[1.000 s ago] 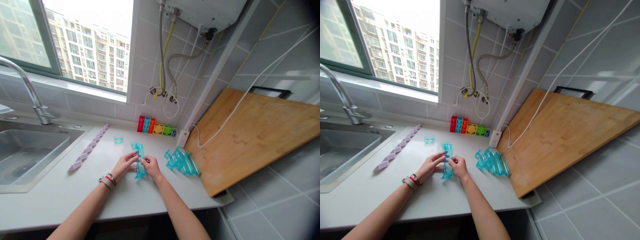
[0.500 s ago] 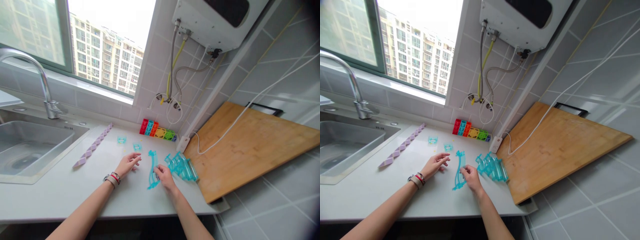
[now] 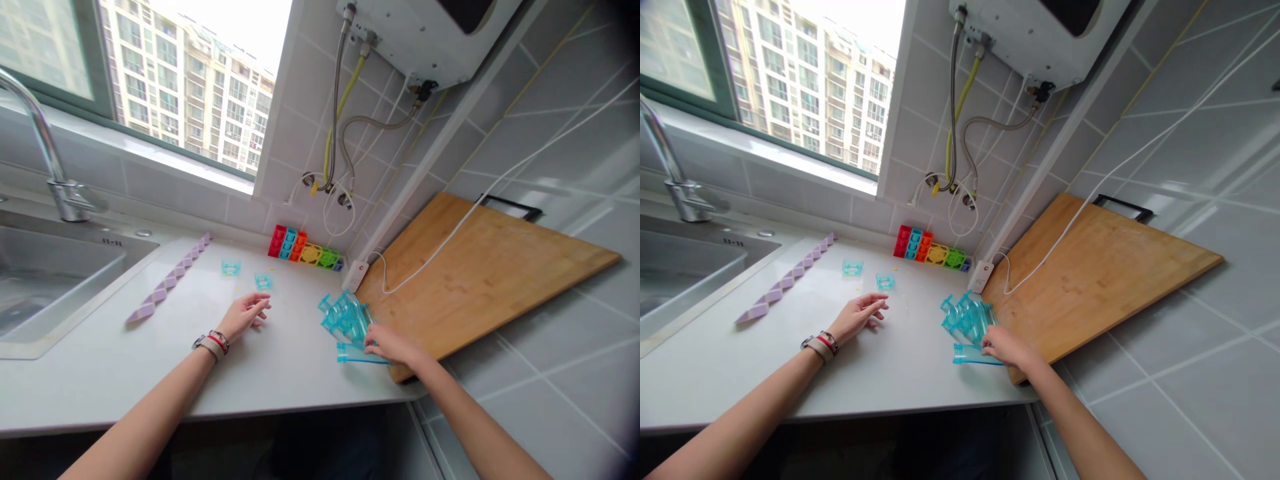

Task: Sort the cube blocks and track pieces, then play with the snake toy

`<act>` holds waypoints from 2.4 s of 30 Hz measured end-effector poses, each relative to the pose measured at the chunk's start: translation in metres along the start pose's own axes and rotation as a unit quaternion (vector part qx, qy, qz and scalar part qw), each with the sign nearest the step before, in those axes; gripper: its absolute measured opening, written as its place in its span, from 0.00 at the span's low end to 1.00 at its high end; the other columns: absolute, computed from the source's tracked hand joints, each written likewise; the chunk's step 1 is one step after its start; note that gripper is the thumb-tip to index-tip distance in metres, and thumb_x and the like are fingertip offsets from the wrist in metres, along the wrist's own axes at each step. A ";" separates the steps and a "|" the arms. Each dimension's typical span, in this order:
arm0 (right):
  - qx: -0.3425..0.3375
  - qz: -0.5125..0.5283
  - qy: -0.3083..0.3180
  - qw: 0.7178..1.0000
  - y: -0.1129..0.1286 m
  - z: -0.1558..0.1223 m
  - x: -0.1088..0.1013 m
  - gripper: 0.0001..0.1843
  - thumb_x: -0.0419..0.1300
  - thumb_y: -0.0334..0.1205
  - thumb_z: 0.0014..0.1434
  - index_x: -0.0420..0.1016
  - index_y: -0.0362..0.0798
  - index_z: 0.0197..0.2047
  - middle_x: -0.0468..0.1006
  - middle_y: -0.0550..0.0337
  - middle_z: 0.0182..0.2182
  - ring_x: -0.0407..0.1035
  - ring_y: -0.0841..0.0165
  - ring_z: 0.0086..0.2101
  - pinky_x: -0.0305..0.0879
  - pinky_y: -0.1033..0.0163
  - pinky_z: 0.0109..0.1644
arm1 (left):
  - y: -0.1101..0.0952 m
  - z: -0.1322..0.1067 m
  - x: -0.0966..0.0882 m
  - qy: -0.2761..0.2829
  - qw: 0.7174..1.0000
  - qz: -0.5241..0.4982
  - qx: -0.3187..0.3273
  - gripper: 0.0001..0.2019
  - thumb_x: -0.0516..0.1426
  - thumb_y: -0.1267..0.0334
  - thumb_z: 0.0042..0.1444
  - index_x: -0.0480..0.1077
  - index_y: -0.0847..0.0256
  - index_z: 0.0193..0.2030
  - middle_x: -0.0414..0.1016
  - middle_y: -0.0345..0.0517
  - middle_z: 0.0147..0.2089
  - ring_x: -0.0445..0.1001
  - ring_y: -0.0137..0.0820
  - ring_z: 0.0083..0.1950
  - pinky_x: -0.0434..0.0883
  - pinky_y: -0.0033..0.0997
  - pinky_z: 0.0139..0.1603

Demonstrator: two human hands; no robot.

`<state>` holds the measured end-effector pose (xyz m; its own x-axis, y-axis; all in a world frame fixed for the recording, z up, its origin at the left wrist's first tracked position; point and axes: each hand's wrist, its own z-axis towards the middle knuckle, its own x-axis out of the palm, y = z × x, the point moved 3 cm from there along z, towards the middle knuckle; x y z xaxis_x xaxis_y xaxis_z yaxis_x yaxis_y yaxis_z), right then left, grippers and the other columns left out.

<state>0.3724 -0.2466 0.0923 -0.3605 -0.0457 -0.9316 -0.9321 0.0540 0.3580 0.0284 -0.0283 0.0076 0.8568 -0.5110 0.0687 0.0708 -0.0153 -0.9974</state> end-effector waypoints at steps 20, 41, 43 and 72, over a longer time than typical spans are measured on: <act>0.030 -0.185 0.064 0.980 -0.020 0.006 0.018 0.05 0.67 0.34 0.56 0.85 0.50 0.37 0.78 0.53 0.38 0.73 0.60 0.39 0.65 0.60 0.43 | 0.007 0.004 -0.001 0.020 1.000 0.022 -0.006 0.29 0.62 0.41 0.54 0.74 0.63 0.52 0.80 0.55 0.45 0.79 0.36 0.37 0.77 0.31 0.29; -0.115 0.013 -0.082 0.990 0.140 0.027 0.049 0.13 0.58 0.46 0.68 0.73 0.50 0.32 0.76 0.62 0.28 0.69 0.68 0.30 0.57 0.64 0.36 | 0.007 0.001 0.001 0.007 0.999 0.033 -0.008 0.26 0.62 0.44 0.54 0.74 0.64 0.50 0.80 0.53 0.41 0.78 0.34 0.35 0.76 0.29 0.28; -0.144 0.067 -0.109 0.981 0.162 0.065 0.065 0.12 0.59 0.44 0.67 0.74 0.50 0.32 0.76 0.62 0.28 0.69 0.69 0.30 0.57 0.65 0.36 | 0.006 -0.001 0.001 0.002 0.999 0.042 -0.004 0.25 0.62 0.44 0.55 0.74 0.64 0.50 0.79 0.53 0.41 0.78 0.34 0.35 0.76 0.29 0.28; -0.053 0.372 -0.192 0.906 0.166 0.163 0.142 0.14 0.60 0.43 0.64 0.76 0.47 0.28 0.71 0.66 0.21 0.63 0.72 0.24 0.55 0.68 0.30 | -0.022 0.089 -0.027 0.030 0.816 0.561 0.137 0.18 0.64 0.59 0.54 0.77 0.54 0.53 0.72 0.53 0.61 0.69 0.50 0.63 0.62 0.52 0.67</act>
<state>0.1716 -0.0814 0.0091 -0.8714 0.3164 -0.3748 -0.4408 -0.1700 0.8813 0.0489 0.0626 0.0299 0.4345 -0.1115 -0.8938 -0.6223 0.6802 -0.3874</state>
